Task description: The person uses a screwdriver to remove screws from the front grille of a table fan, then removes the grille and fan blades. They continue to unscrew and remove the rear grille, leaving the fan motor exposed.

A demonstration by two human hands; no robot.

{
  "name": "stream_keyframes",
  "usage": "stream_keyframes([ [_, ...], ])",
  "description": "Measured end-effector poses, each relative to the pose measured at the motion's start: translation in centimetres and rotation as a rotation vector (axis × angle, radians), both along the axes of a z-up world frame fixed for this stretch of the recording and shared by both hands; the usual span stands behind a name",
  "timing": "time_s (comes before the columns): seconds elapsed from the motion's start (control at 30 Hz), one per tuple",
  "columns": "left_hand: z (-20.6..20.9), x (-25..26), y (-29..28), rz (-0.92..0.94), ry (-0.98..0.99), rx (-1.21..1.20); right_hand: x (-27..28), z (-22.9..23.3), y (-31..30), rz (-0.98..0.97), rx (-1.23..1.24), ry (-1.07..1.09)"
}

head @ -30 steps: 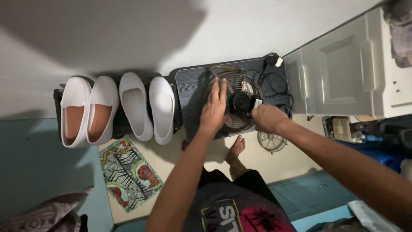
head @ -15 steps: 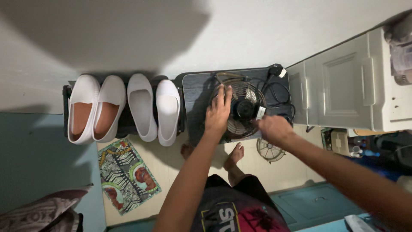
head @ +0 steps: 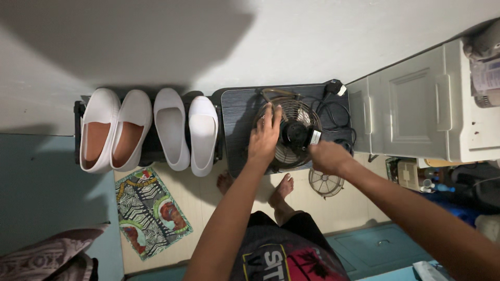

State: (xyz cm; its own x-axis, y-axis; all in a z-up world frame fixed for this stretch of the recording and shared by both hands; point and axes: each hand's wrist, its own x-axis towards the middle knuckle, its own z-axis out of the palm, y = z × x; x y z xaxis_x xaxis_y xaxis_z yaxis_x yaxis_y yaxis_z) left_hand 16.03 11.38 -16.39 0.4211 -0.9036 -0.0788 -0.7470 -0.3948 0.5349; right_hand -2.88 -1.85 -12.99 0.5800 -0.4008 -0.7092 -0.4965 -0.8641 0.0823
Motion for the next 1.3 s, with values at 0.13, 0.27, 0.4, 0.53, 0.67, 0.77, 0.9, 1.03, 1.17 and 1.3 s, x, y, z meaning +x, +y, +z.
stream_keyframes([
  [0.13,-0.3,0.0,0.1,0.002,-0.012,-0.032,2.0,2.3,1.5,0.395,-0.039,0.003],
  [0.27,-0.6,0.0,0.0,0.004,-0.017,-0.005,2.7,3.1,2.4,0.470,-0.095,-0.031],
  [0.4,-0.7,-0.3,-0.1,0.020,-0.058,0.016,2.5,3.3,1.6,-0.200,-0.018,-0.184],
  [0.53,-1.2,-0.4,-0.3,0.013,-0.060,0.031,1.5,3.0,0.1,-1.053,0.398,-0.228],
  [0.67,-1.5,-0.5,-0.3,0.041,-0.092,-0.060,0.5,2.2,0.1,-0.932,0.251,-0.226],
  [0.77,-1.4,-0.3,-0.2,0.033,-0.080,-0.038,0.1,2.2,0.9,-0.285,0.065,-0.177],
  [0.9,-1.0,-0.3,-0.6,0.007,-0.051,0.023,0.1,3.0,2.2,0.450,-0.181,-0.145],
  [1.03,-0.8,0.0,-0.4,0.010,-0.060,-0.005,1.1,3.9,3.0,0.583,-0.226,-0.040],
  [1.17,-0.6,-0.1,-0.3,0.008,-0.075,0.014,1.4,3.8,2.7,-0.005,-0.081,-0.274],
  [1.3,-0.6,-0.2,-0.1,0.010,-0.061,0.023,0.7,1.7,1.9,-0.865,0.286,-0.310],
])
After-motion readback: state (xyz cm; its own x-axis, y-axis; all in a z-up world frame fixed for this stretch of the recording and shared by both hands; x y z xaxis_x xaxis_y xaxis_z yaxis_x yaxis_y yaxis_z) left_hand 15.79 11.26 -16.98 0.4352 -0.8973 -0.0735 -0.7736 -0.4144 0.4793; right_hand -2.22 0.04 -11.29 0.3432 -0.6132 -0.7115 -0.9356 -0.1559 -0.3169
